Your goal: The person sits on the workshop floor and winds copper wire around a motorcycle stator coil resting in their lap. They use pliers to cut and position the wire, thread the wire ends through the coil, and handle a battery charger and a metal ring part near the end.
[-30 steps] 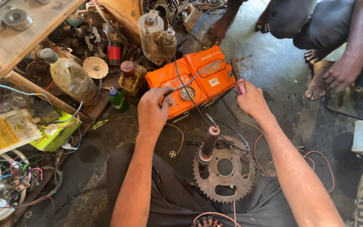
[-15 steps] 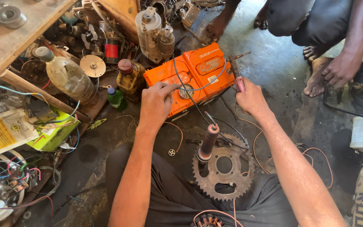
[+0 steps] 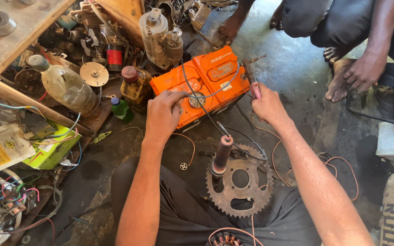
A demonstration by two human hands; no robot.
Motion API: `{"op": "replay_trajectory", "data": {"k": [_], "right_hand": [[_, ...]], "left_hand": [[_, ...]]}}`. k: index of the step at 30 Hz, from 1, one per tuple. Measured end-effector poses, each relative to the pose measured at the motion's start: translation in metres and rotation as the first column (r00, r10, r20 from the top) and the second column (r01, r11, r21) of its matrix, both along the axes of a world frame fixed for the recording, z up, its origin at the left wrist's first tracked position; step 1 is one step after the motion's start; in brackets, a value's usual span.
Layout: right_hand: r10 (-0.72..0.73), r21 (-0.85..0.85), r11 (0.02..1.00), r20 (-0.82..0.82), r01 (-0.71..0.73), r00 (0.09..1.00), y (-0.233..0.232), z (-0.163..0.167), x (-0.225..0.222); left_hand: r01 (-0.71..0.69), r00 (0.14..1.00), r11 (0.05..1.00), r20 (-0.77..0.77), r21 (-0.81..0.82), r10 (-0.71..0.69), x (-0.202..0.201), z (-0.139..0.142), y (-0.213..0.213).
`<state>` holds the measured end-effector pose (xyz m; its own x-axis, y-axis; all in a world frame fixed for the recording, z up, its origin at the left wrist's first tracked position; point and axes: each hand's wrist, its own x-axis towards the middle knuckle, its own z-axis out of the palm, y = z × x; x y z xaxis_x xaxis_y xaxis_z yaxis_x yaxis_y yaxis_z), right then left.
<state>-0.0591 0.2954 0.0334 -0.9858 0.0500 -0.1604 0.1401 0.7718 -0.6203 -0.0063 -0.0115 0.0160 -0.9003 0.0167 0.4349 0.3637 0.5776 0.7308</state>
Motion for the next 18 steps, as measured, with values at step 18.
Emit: {"op": "replay_trajectory", "data": {"k": [18], "right_hand": [[-0.079, -0.024, 0.997, 0.014, 0.080, 0.997, -0.001, -0.007, -0.001]], "left_hand": [[-0.026, 0.999, 0.996, 0.044, 0.083, 0.022, 0.005, 0.008, 0.001]]}}
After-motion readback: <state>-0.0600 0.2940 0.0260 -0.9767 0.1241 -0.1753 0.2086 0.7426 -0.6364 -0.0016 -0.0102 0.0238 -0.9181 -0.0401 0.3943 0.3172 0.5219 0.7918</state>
